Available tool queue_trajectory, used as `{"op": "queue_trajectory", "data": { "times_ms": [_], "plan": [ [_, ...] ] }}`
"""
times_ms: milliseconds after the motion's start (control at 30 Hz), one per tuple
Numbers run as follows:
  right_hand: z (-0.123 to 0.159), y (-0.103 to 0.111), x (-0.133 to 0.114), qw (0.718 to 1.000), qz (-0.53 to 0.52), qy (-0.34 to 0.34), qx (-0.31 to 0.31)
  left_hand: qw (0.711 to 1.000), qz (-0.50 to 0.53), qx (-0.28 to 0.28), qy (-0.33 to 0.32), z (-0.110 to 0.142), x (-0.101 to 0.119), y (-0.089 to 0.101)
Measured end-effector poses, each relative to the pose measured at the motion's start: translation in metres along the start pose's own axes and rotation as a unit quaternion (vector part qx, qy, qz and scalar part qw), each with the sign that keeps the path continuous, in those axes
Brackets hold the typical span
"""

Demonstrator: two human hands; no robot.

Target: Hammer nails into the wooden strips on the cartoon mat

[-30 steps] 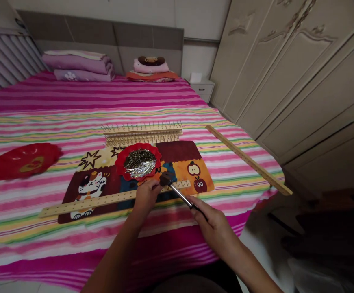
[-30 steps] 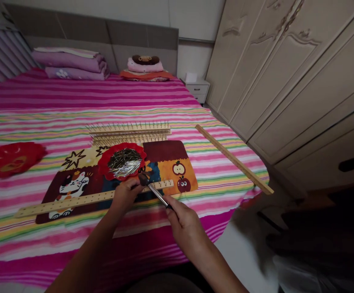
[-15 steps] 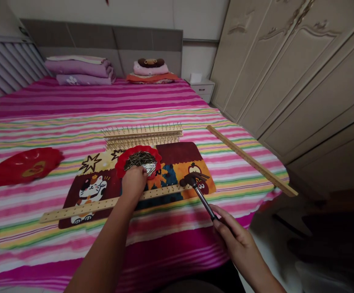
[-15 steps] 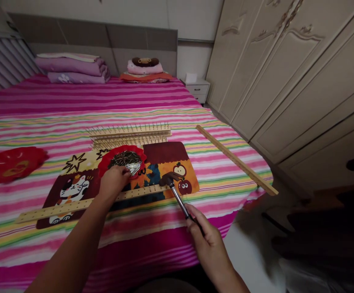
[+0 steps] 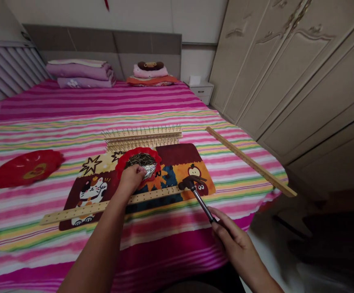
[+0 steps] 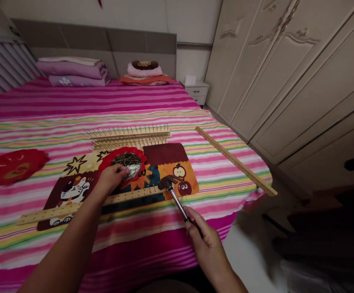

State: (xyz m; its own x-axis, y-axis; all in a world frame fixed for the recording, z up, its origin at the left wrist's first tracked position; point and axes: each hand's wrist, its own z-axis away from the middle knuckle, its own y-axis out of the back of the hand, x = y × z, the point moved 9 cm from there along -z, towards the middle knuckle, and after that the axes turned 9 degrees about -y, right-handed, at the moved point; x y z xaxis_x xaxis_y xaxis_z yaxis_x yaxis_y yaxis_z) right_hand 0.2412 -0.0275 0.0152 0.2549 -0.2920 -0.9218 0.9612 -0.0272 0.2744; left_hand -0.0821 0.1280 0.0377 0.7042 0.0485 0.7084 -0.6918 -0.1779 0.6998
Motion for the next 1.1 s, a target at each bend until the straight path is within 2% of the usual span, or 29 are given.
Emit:
{"op": "queue_trajectory", "data": {
  "times_ms": [100, 167, 333, 433, 533, 667, 800, 967, 1100],
  "plan": [
    [0.0, -0.001, 0.0, 1.0, 0.003, -0.001, 0.002, 0.975, 0.216, -0.007, 0.044, 0.012, -0.003, -0.003],
    [0.001, -0.002, -0.001, 1.0, 0.0, 0.004, 0.001, 0.949, 0.308, -0.023, 0.059, 0.022, 0.0, -0.006],
    [0.004, -0.001, -0.006, 1.0, -0.002, 0.018, 0.006, 0.909, 0.399, -0.074, 0.097, 0.052, 0.003, -0.018],
    [0.006, 0.0, -0.006, 1.0, 0.007, 0.013, 0.011, 0.906, 0.401, -0.093, 0.099, 0.065, 0.007, -0.027],
    [0.009, 0.0, -0.006, 1.0, 0.006, 0.01, 0.014, 0.919, 0.378, -0.078, 0.081, 0.071, 0.013, -0.032],
    [0.01, 0.001, -0.005, 1.0, -0.002, 0.016, 0.018, 0.94, 0.33, -0.067, 0.056, 0.073, 0.016, -0.037],
    [0.01, 0.0, -0.003, 1.0, 0.0, 0.009, 0.014, 0.96, 0.268, -0.062, 0.053, 0.073, 0.008, -0.048],
    [0.009, -0.002, 0.0, 1.0, 0.006, -0.001, 0.004, 0.963, 0.263, -0.05, 0.031, 0.072, 0.006, -0.061],
    [0.008, -0.003, 0.002, 1.0, 0.007, -0.007, -0.001, 0.966, 0.249, -0.053, 0.039, 0.072, 0.007, -0.063]
  ]
}}
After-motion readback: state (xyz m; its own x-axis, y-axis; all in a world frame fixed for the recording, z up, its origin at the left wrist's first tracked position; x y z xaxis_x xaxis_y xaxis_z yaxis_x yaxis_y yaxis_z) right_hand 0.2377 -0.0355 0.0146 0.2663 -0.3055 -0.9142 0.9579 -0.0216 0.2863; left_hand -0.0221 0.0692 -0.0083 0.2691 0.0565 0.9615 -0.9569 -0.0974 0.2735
